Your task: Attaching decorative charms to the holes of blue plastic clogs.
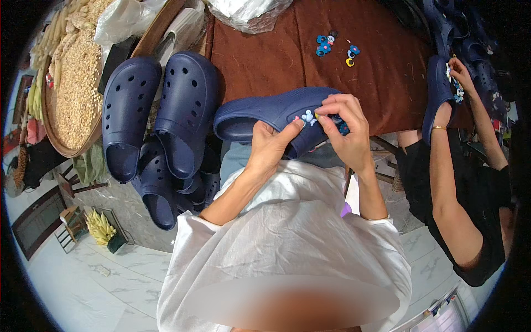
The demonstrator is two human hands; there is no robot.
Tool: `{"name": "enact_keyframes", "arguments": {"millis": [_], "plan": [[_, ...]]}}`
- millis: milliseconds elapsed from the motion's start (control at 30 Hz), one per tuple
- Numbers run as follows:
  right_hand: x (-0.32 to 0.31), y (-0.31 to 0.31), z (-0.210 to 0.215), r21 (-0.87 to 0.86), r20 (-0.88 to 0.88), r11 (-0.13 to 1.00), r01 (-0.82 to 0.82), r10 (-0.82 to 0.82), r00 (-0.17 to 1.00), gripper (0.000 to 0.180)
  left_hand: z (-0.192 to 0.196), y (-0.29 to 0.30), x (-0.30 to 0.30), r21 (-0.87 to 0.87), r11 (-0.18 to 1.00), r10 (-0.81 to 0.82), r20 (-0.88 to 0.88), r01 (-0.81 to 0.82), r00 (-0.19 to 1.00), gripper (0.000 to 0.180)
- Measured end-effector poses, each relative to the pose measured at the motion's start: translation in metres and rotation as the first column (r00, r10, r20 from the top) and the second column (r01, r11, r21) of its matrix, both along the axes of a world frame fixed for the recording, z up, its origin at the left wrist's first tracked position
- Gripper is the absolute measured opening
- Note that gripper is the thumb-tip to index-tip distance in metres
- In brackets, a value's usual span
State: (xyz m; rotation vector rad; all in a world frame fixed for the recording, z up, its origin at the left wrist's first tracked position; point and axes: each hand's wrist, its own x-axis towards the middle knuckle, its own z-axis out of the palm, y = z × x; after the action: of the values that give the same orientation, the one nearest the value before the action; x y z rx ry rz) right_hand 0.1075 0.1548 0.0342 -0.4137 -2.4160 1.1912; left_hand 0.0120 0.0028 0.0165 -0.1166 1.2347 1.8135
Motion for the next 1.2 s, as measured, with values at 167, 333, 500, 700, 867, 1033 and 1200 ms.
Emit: {"name": "enact_keyframes", "arguments": {"millis": [167,333,500,700,867,1033,1200], "plan": [[0.006,-0.002,-0.005,0.041,-0.003,0.999,0.009,-0.009,1.000,0.011,-0.001,0.001,0.004,0.002,1.000,0.001,-0.090,-0.001,0.996,0.017],[0.002,-0.002,-0.003,0.074,0.027,0.997,-0.021,0.019,0.999,0.014,-0.014,0.004,0.004,-0.021,1.000,-0.003,-0.216,-0.002,0.976,0.015],[-0.006,-0.002,-0.002,0.071,0.033,0.997,-0.037,0.035,0.999,0.013,-0.011,0.003,0.006,0.013,1.000,0.018,-0.110,-0.017,0.994,0.015],[-0.016,-0.004,-0.004,0.175,0.042,0.977,-0.124,0.119,0.992,0.010,-0.030,-0.014,-0.007,0.090,0.994,-0.063,0.088,0.055,0.994,0.019],[-0.014,0.006,-0.012,-0.176,-0.090,0.984,-0.013,-0.003,0.996,0.005,-0.014,-0.011,-0.016,0.185,0.978,-0.134,0.231,0.091,0.964,0.029],[-0.009,0.018,-0.020,-0.278,-0.125,0.955,0.105,-0.145,0.982,0.005,-0.003,0.004,-0.005,0.007,0.999,-0.042,-0.010,0.042,0.999,0.032],[-0.011,0.017,-0.009,-0.161,-0.097,0.984,0.079,-0.095,0.991,0.007,0.000,0.009,-0.002,-0.019,0.998,-0.060,-0.060,0.059,0.996,0.039]]}}
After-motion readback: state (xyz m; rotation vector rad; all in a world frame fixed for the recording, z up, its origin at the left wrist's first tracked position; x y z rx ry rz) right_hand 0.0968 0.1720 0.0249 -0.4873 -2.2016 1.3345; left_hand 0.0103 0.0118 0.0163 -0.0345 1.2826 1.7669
